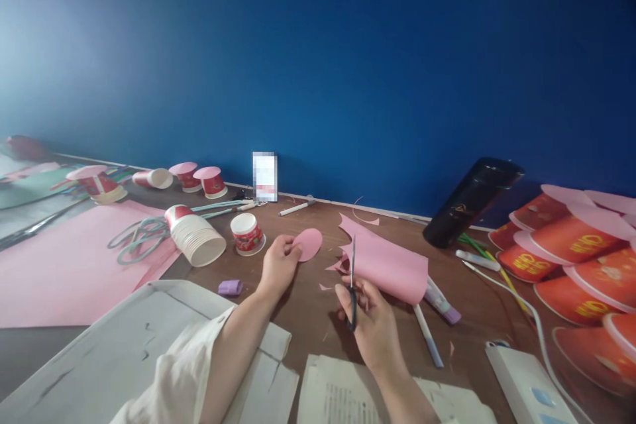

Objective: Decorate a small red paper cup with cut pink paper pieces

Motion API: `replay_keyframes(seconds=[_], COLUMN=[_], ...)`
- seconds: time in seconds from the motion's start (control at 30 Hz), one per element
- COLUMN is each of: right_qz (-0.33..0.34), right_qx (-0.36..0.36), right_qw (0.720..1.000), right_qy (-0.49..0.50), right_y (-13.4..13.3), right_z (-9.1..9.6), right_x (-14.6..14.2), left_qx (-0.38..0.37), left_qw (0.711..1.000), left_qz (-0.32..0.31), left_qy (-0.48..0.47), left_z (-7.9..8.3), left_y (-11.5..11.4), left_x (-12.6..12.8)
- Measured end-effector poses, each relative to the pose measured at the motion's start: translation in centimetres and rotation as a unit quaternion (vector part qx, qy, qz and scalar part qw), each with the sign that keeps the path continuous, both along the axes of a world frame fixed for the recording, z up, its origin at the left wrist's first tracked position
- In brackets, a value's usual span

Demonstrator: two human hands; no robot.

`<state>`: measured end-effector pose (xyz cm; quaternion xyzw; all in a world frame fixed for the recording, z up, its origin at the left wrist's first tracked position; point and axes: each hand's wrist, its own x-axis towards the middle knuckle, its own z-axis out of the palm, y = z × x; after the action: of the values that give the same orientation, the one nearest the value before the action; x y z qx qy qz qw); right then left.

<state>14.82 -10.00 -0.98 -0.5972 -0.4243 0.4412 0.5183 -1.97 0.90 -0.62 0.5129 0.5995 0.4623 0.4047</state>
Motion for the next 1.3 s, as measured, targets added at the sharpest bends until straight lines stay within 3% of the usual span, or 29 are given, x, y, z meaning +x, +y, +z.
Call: replay_keyframes(seconds=[0.13,0.3,0.43,0.8,1.07,1.3], right_qz=[0.026,0.044,0.036,0.055,0.084,0.076], right_qx=[-0.007,-0.017,-0.050,-0.040,-0.010,-0.013], right_qw=[0.999,0.997,0.995,0.993,0.993,0.993], right_qy=[-0.024,-0.058,-0.074,-0.093,-0.084,-0.089], right_y=[0.0,0.0,-0.2,-0.6,-0.3,-0.1], right_z=[-0.2,-0.1,0.7,1.6,0.2,-0.6], right_x=[-0.1,-0.5,-0.7,-1.4,-1.3,-1.1], left_qx=[-0.043,-0.071,-0.063,-0.084,-0.109,-0.147], left_qw=[0.986,0.937,0.880,0.871,0.888,0.899], left_qz=[-0.004,-0.029,-0.057,-0.154,-0.204,-0.201], left_qy=[-0.159,-0.341,-0.466,-0.459,-0.397,-0.361], left_z=[-0.4,0.0,0.6,1.3,1.8,2.2], left_y=[0.3,0.6,0.4,-0.8,-1.8,-2.3], left_x=[0.1,0.0,0.2,0.7,1.1,1.4])
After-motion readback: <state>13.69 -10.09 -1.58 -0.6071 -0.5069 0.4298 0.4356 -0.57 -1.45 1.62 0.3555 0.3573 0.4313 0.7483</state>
